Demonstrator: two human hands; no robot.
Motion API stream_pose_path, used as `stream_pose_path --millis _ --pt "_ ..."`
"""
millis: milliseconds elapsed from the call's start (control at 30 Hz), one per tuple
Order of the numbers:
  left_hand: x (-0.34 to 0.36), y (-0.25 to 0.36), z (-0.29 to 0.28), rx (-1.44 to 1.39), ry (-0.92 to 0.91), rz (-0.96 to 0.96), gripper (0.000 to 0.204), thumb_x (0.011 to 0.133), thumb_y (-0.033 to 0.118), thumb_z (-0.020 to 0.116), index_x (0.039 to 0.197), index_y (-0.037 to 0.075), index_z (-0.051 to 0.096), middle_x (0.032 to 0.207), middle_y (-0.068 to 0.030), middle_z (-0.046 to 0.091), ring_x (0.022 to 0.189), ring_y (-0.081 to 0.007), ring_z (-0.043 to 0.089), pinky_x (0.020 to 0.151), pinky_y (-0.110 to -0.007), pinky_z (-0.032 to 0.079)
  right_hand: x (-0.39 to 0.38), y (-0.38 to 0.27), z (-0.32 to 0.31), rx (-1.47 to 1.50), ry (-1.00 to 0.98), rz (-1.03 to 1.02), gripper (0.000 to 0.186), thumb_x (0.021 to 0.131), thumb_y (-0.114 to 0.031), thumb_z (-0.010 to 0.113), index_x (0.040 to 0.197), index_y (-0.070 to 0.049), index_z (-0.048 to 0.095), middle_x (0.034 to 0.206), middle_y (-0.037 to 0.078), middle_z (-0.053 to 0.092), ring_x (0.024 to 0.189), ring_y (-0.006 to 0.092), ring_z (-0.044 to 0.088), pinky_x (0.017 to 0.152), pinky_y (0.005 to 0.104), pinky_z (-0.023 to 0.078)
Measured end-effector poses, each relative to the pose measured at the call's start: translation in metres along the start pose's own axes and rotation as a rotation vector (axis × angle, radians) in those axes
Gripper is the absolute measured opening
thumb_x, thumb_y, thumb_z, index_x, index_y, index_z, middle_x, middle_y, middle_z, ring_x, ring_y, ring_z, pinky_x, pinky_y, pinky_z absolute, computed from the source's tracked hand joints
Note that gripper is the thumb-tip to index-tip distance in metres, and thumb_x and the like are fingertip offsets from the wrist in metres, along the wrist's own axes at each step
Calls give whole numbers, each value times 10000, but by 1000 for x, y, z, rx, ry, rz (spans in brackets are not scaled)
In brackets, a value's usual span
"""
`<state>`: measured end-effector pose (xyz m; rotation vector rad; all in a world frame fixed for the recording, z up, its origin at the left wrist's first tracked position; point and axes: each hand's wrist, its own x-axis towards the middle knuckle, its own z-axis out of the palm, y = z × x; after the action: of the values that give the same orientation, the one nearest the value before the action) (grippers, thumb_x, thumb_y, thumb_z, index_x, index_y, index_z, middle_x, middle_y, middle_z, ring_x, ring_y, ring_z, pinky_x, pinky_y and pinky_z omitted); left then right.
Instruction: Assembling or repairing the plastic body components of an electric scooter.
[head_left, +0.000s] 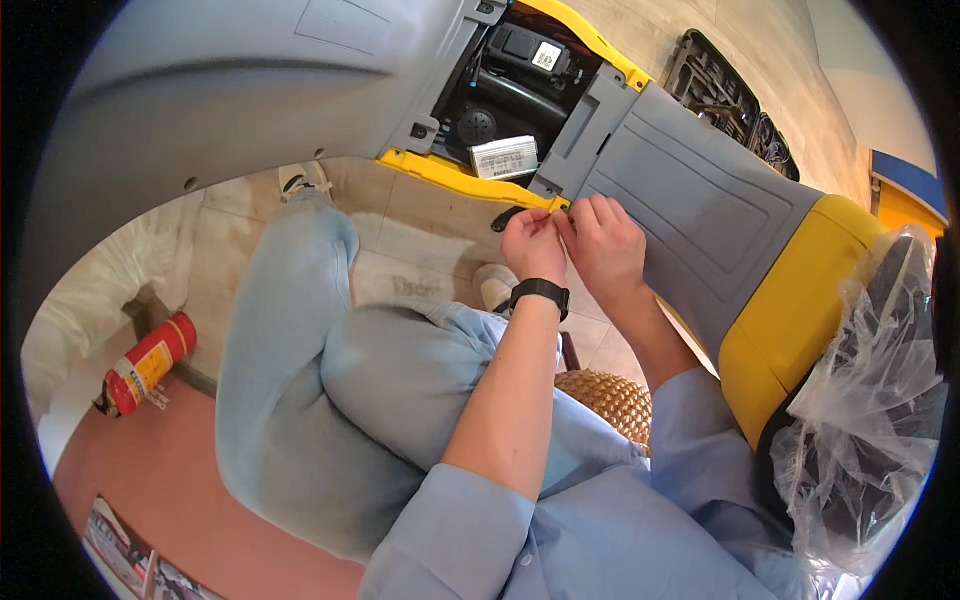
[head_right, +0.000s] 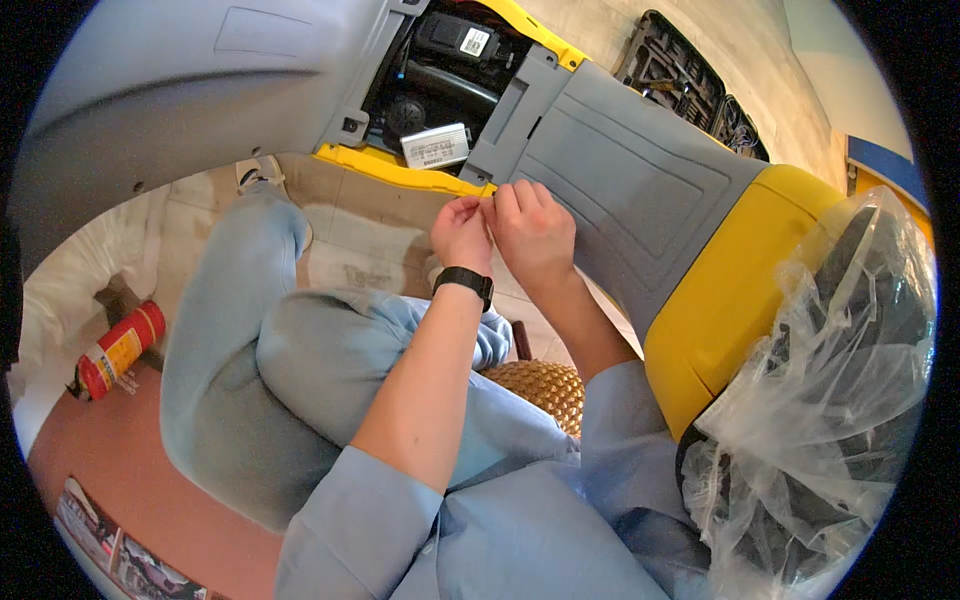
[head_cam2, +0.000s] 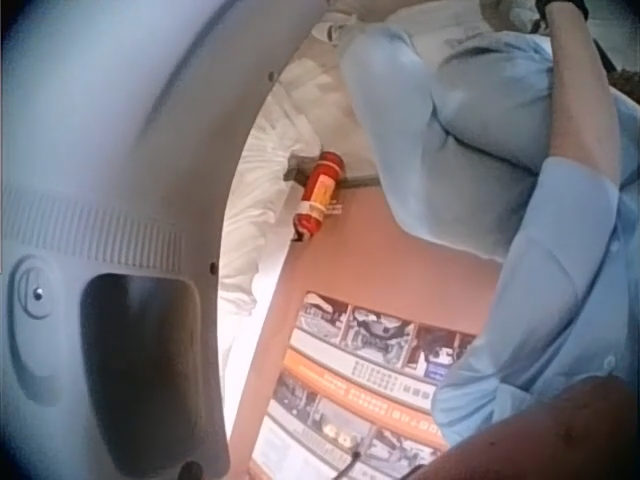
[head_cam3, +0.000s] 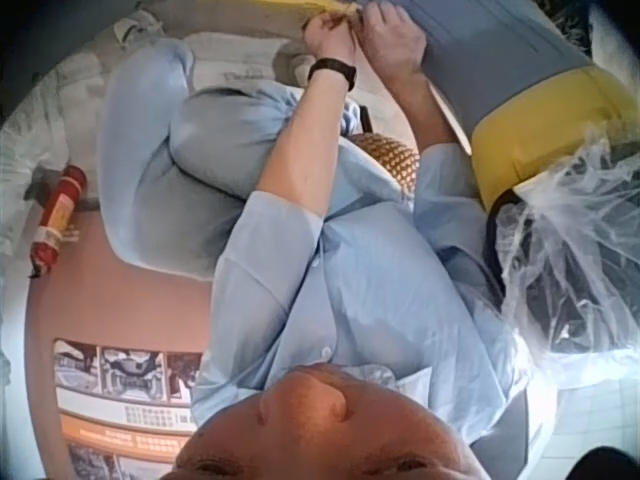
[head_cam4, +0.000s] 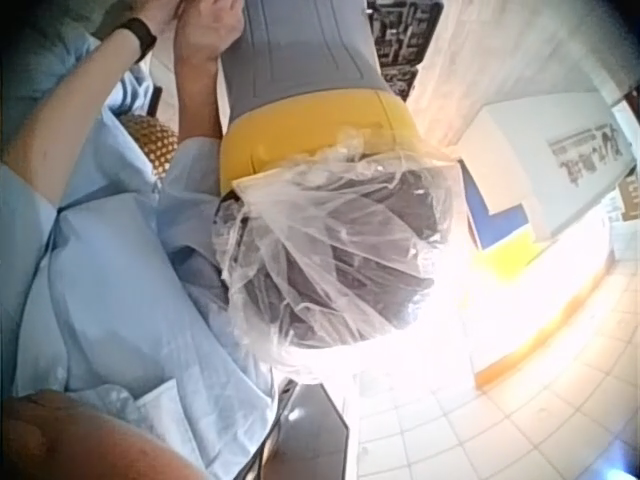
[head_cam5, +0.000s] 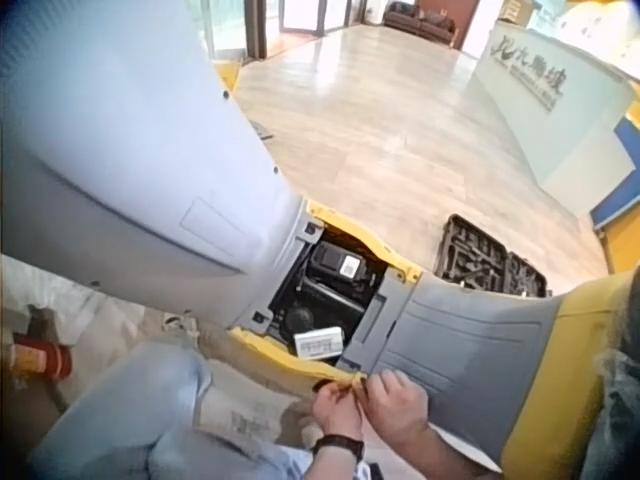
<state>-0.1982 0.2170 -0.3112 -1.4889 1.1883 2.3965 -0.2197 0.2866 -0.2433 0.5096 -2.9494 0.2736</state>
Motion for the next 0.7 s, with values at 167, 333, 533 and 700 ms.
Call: stream_pose_path --millis 167,333,533,700 --pt "-3 4 1 21 6 4 169 790 -92 637 919 -24 552 887 -85 606 785 -150 591 713 -246 506 -4 1 0 12 -4 3 169 740 -167 676 714 -110 519 696 37 503 665 212 545 554 323 476" --pt "-6 11 2 37 32 -71 168 780 -70 673 889 -16 558 848 -75 606 772 -143 585 690 -237 498 -4 4 -2 125 -25 -119 121 692 -97 648 759 -102 547 710 48 525 686 230 557 595 334 466" --pt "-6 11 2 99 46 -75 100 794 -20 646 872 -12 584 847 -76 619 746 -137 582 663 -239 484 -10 7 2 80 -12 -61 178 754 -150 668 705 -91 507 630 49 520 614 220 558 547 333 457" --pt "-11 14 2 50 63 -105 111 813 81 590 879 -4 615 858 -60 635 672 -122 563 585 -258 460 -5 7 2 54 8 -38 221 773 -185 674 683 -103 489 611 42 508 589 215 550 535 334 457"
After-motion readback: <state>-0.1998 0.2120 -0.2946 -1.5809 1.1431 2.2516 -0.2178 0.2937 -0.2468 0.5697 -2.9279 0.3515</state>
